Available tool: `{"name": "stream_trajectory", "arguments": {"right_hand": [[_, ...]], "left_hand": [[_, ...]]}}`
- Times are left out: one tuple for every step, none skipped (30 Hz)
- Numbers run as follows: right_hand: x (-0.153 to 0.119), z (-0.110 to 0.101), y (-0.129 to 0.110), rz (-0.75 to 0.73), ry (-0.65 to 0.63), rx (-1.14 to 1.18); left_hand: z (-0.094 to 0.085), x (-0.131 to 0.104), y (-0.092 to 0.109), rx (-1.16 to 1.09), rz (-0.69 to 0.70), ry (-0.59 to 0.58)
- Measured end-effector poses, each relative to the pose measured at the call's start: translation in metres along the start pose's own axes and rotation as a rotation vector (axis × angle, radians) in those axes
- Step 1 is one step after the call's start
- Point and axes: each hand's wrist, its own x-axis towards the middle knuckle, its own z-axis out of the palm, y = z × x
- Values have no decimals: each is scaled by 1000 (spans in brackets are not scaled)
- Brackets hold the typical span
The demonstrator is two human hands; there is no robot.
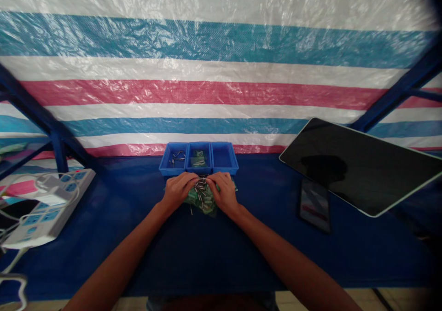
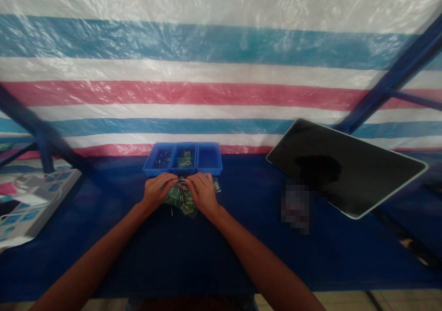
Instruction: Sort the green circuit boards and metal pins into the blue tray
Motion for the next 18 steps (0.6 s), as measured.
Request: {"name": "stream_trajectory", "arguments": {"right_hand": [[0,0,0,5,0,-1],[0,0,0,8,0,-1],[-1,1,1,10,2,-1],[-1,1,1,9,4,1],[-1,1,1,9,10,3],[-1,1,1,11,16,4],[-1,1,0,14,24,5],[-2,2,1,21,31,4],[-2,2,1,29,36,1],[-2,3,1,36,39,0],[-2,3,1,39,40,2],[-3,3,2,38,42,5],[-3,4,2,33,45,9],[-3,4,2,26,47,14],[-3,4,2,19,50,19],[-2,4,2,11,52,22],[-2,4,1,6,52,23],[-2,3,1,3,51,21]], "left_hand": [[-1,0,0,-5,2,-5],[-1,0,1,-11,0,-13],[-2,1,1,-19,-1,-20],[-2,1,1,-26,0,-24],[-2,1,1,-32,2,-27],[-2,0,1,-37,7,-25],[-2,0,0,-42,13,-20],[-2,0,0,-46,19,-16],[-1,0,-1,-49,22,-15],[-1,0,-1,-50,21,-18],[-1,-1,-2,-51,20,-21],[-1,-1,-2,-50,21,-26],[-1,-1,-2,-50,22,-29],[-1,-1,-2,-48,24,-29],[-2,-1,-2,-46,26,-26],[-2,-1,-2,-45,28,-25],[-2,-1,-2,-43,28,-25],[-1,-1,-2,-39,27,-25]]}}
